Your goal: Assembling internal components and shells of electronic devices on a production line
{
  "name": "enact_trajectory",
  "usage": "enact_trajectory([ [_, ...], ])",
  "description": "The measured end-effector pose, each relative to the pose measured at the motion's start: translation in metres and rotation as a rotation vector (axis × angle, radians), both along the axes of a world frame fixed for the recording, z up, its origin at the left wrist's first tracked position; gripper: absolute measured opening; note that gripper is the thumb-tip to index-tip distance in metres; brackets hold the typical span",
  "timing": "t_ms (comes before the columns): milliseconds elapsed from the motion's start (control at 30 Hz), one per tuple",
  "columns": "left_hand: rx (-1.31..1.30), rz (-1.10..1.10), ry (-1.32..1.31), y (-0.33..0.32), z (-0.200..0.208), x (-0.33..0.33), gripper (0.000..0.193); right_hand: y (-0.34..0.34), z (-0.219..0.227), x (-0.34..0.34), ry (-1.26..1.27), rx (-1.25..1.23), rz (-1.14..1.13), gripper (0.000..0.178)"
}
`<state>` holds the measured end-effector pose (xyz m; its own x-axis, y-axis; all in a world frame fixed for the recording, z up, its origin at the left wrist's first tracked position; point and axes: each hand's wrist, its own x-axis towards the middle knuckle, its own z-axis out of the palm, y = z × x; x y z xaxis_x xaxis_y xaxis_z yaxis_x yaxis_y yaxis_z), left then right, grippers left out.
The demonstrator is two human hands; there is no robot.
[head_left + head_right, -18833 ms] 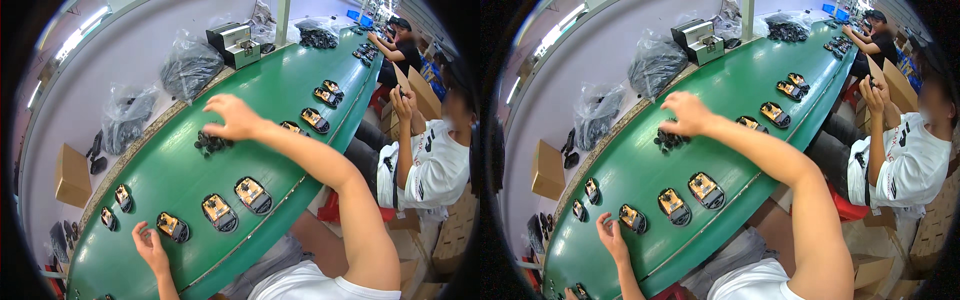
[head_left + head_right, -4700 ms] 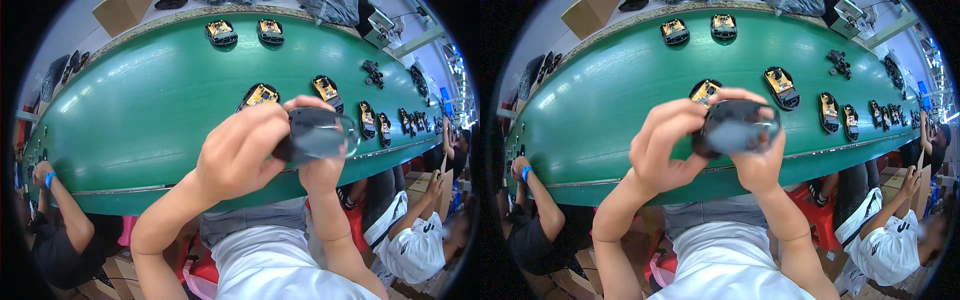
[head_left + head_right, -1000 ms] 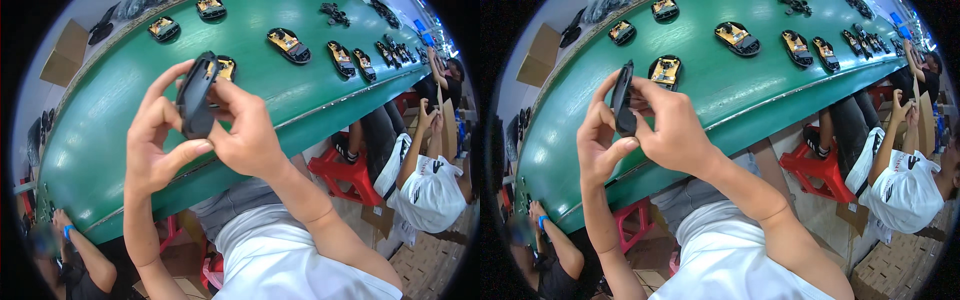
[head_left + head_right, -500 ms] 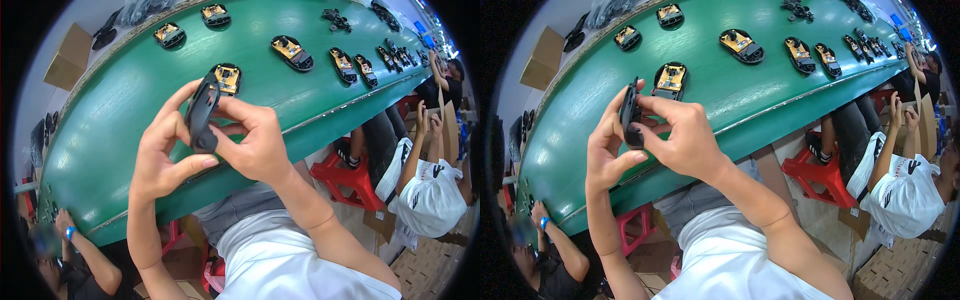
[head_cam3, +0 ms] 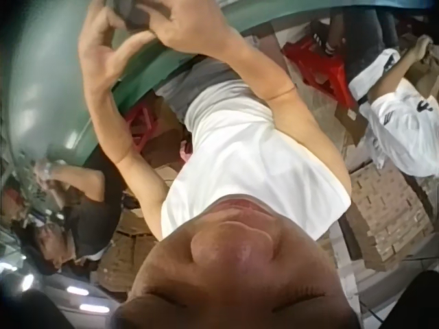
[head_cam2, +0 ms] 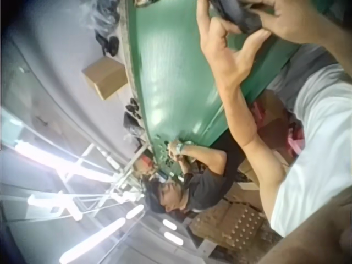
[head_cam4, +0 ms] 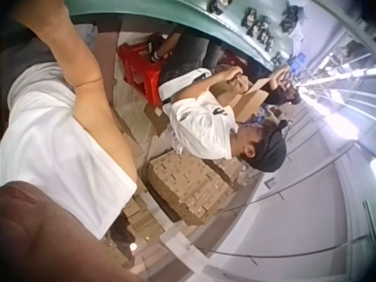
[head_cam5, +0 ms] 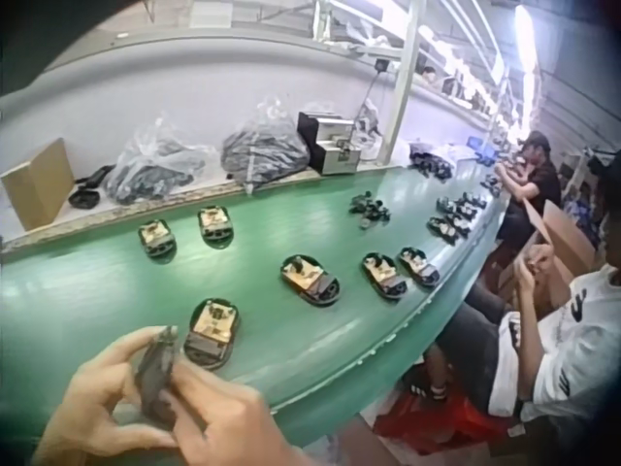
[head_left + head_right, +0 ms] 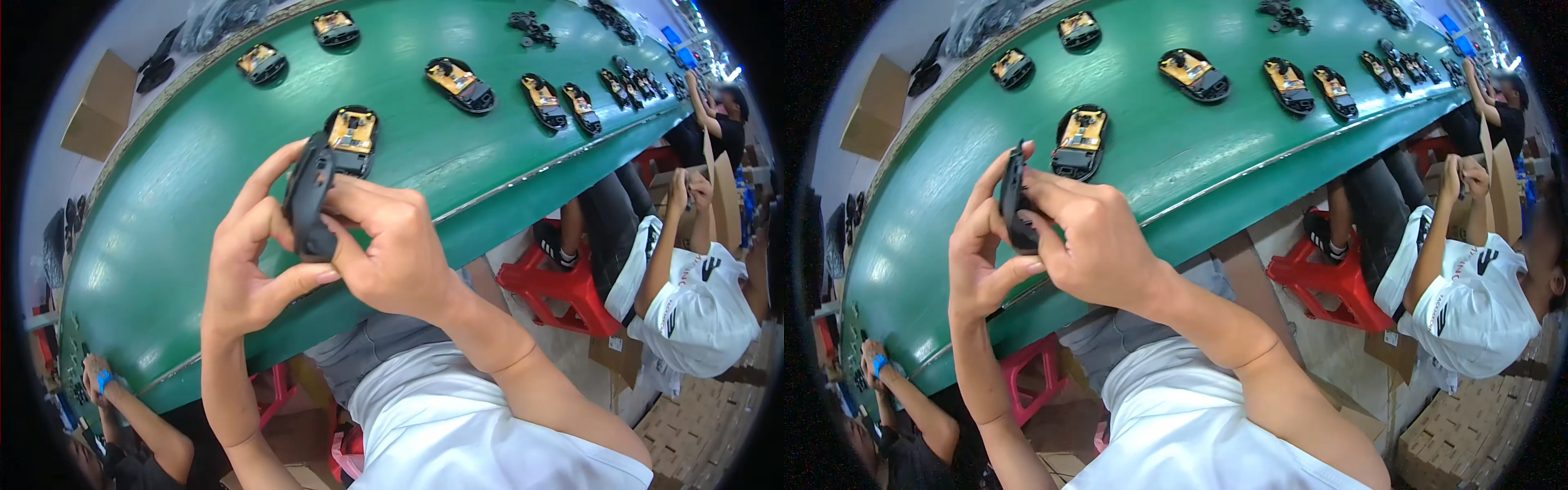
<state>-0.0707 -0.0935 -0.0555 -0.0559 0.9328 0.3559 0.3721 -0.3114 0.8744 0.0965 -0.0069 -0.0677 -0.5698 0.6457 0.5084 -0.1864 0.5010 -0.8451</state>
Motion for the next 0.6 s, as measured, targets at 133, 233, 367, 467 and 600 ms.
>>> enact_trajectory([
  [133,0.007,-0.025,0.222,-0.001,0.015,0.005,0.042,0.012,0.006,0.009,-0.066,-0.063,0.001,0.032],
  [233,-0.126,-0.073,-0.383,0.0,0.011,0.003,0.035,0.008,-0.008,-0.008,0.135,-0.11,-0.033,0.029],
  [367,-0.186,-0.134,-0.624,0.004,0.001,0.0,0.026,0.011,-0.01,-0.007,0.097,-0.292,-0.004,0.028],
  [467,-0.199,-0.142,-0.746,0.005,-0.002,0.004,0.035,0.012,-0.007,-0.007,0.082,-0.356,0.032,0.027],
  [600,-0.194,-0.182,-0.95,0.001,-0.022,-0.001,0.055,0.014,-0.006,-0.001,0.129,-0.423,0.06,0.029],
])
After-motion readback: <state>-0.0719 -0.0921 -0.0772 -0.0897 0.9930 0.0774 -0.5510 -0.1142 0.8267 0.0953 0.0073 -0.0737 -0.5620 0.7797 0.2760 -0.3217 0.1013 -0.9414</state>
